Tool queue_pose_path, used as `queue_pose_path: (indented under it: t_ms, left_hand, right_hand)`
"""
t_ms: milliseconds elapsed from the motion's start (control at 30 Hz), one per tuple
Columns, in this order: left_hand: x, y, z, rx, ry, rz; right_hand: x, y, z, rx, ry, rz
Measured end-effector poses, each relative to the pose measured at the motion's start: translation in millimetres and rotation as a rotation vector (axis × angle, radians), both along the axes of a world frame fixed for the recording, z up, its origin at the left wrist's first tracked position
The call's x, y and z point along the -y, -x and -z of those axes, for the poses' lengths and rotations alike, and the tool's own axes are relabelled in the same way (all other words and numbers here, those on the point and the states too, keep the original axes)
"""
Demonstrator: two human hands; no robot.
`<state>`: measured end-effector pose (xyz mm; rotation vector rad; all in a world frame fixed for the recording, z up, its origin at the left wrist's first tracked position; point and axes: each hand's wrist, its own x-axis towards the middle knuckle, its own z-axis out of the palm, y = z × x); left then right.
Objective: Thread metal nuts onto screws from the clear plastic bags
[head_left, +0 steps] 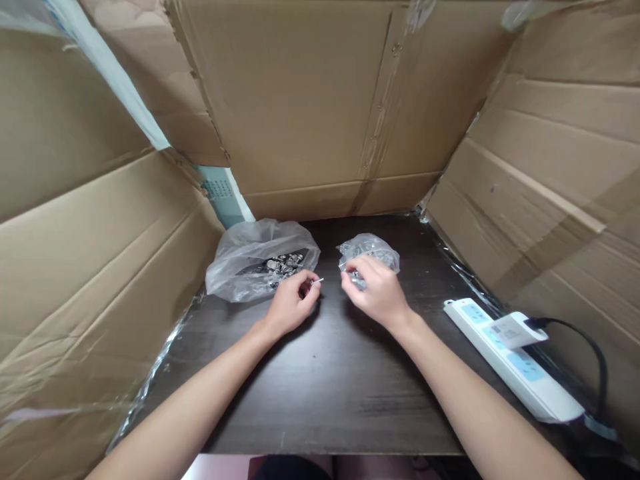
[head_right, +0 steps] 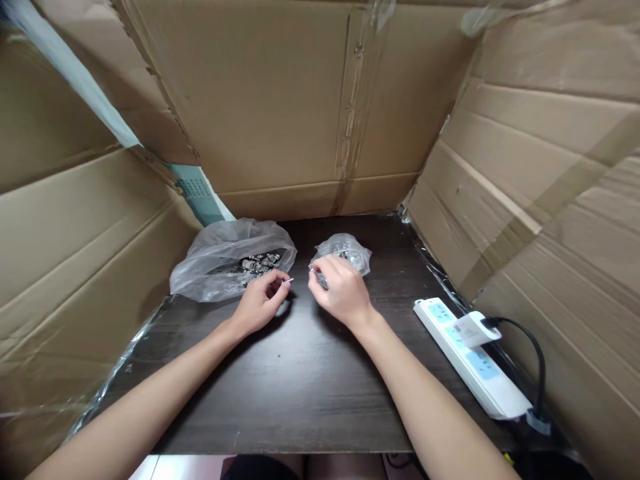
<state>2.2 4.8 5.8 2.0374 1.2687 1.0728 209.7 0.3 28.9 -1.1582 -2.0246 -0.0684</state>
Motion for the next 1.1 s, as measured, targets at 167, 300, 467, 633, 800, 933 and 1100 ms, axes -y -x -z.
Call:
queue_pose_path:
  t_ms: [167, 300, 467, 633, 800, 933, 1100]
  left_hand:
    - [1, -2, -0.9, -0.062, -0.025, 0.083]
    - [0, -1, -0.4, -0.091, -0.023, 0.111]
    - [-2, 0, -0.3, -0.112, -0.026, 0.119]
    - [-2, 1, 1.1, -0.106, -0.012, 0.130]
    - [-1, 1, 0.7, -0.112, -0.009, 0.142]
    - [-1, 1, 0.2, -0.110, -0.016, 0.140]
    - [0, 0, -0.5, -0.112, -0.010, 0.121]
  right_hand:
    - [5, 20, 21.4, -0.177, 0.166, -0.092]
    - [6, 20, 25.8, -0.269, 0.222, -0.086]
    - [6, 19, 25.0, -0.272, 0.233, -0.142]
    - [4, 20, 27.6, -0.347, 0.287, -0.129]
    - [2, 24, 30.7, -0.440, 0.390, -0.107]
    - [1, 28, 32.3, -0.436, 0.369, -0.080]
    - [1, 30, 33.1, -0.430, 0.364, -0.076]
